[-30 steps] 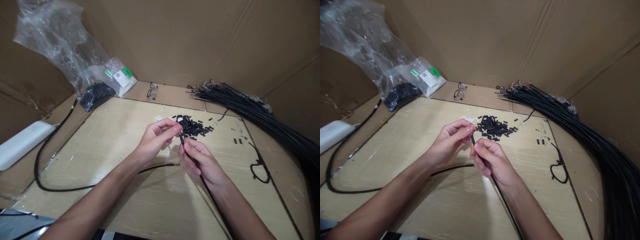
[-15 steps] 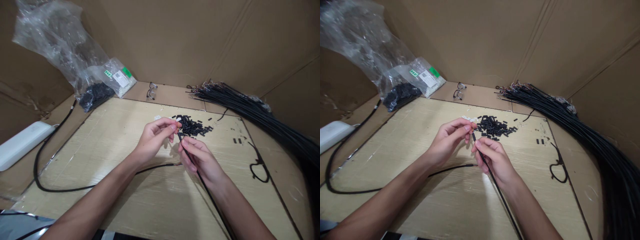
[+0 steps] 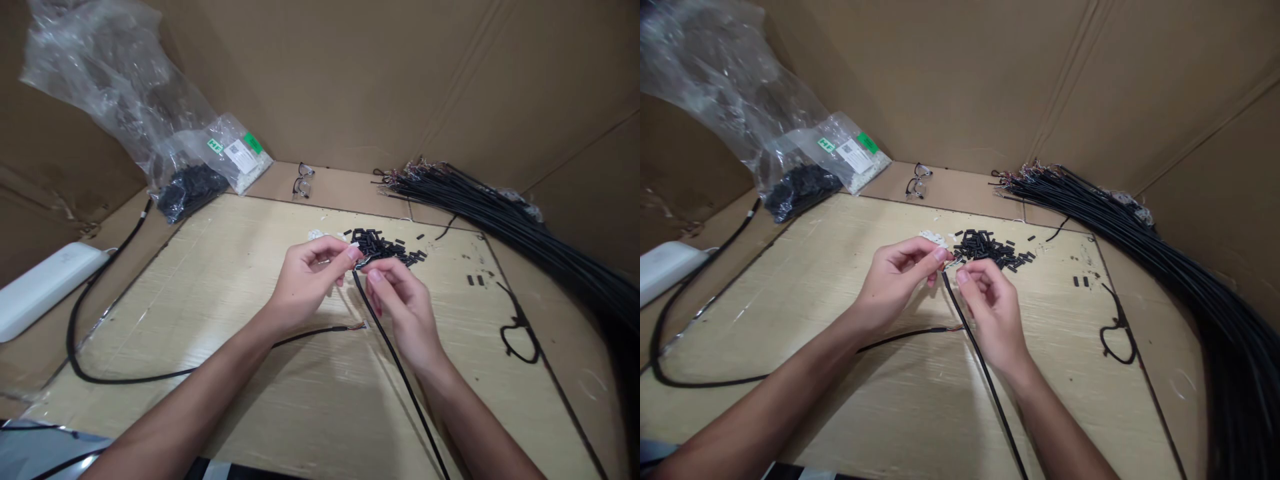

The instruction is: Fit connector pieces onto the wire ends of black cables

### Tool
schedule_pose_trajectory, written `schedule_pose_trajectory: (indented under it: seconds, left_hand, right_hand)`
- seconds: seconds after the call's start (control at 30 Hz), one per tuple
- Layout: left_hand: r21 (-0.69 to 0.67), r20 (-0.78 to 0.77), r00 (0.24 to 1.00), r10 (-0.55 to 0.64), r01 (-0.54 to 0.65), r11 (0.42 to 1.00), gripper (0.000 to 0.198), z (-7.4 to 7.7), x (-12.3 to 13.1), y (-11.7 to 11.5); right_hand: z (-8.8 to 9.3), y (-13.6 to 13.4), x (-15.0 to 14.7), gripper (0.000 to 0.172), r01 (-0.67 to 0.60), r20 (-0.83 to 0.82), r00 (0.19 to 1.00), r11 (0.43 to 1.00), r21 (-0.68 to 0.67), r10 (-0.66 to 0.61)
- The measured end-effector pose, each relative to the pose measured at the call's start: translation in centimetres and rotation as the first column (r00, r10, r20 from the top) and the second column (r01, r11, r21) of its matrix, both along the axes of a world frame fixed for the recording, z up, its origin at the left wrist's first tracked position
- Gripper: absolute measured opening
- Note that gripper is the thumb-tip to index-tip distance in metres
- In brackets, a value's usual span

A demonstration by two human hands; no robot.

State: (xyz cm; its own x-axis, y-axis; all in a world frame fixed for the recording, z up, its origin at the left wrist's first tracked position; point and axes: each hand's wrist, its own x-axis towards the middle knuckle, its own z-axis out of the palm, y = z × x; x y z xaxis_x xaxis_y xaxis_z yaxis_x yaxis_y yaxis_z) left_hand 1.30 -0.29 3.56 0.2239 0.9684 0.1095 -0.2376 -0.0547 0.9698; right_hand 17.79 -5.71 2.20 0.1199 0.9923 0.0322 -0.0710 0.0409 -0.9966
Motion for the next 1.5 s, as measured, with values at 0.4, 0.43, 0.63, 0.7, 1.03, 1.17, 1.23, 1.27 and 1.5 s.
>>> schedule_pose_trajectory:
  seconds: [0.4,0.43,0.63,0.7,1.03,1.17,1.23,1.27,1.5]
  left_hand:
    - [-0.117,0.117,0.972,-0.202,0.215,0.969,0.032,-0.5,0.7,-0.5]
    - [-0.11,0.1,0.977,-0.19,0.2,0.974,0.031,-0.6,0.7,-0.5]
    - [-0.011,-0.08,0.996,-0.047,0.046,0.999,0.018,-1.0,0.8,-0.7]
    - [0.042,-0.148,0.989,-0.013,0.02,0.999,0.015,-1.0,0.8,-0.8]
    - [0.068,-0.085,0.995,-0.047,0.053,0.996,0.013,-1.3,0.5,-0.2]
    - [0.071,-0.005,0.99,-0.144,0.144,0.987,0.013,-1.3,0.2,-0.1]
    - [0.031,0.042,0.973,-0.225,0.224,0.974,0.014,-1.1,0.1,-0.1]
    - [0.01,0.063,0.964,-0.259,0.259,0.966,0.014,-1.0,0.1,-0.2]
    - [-0.011,-0.04,0.97,-0.241,0.241,0.97,0.012,-0.9,0.2,-0.6]
  right_hand:
    - [-0.2,0.0,-0.6,0.025,-0.037,-0.084,0.996,0.998,0.044,0.041]
    - [-0.2,0.0,-0.5,0.024,-0.027,-0.074,0.997,0.999,0.035,0.03]
    - [0.0,-0.1,-0.5,0.024,0.095,-0.047,0.994,0.995,-0.019,-0.095]
    - [0.1,-0.1,-0.5,0.024,0.076,-0.047,0.996,0.997,-0.024,-0.077]
    - [0.3,0.2,-0.1,0.017,0.028,-0.055,0.998,0.999,0.028,-0.026]
    - [0.7,0.3,0.2,0.019,-0.107,-0.273,0.958,0.991,-0.075,0.083]
    - [0.9,0.4,0.3,0.017,-0.205,-0.423,0.898,0.967,-0.154,0.123]
    - [1.0,0.5,0.4,0.015,-0.257,-0.492,0.86,0.949,-0.185,0.137]
    - [0.7,0.8,0.7,0.016,-0.326,-0.581,0.806,0.907,-0.267,0.118]
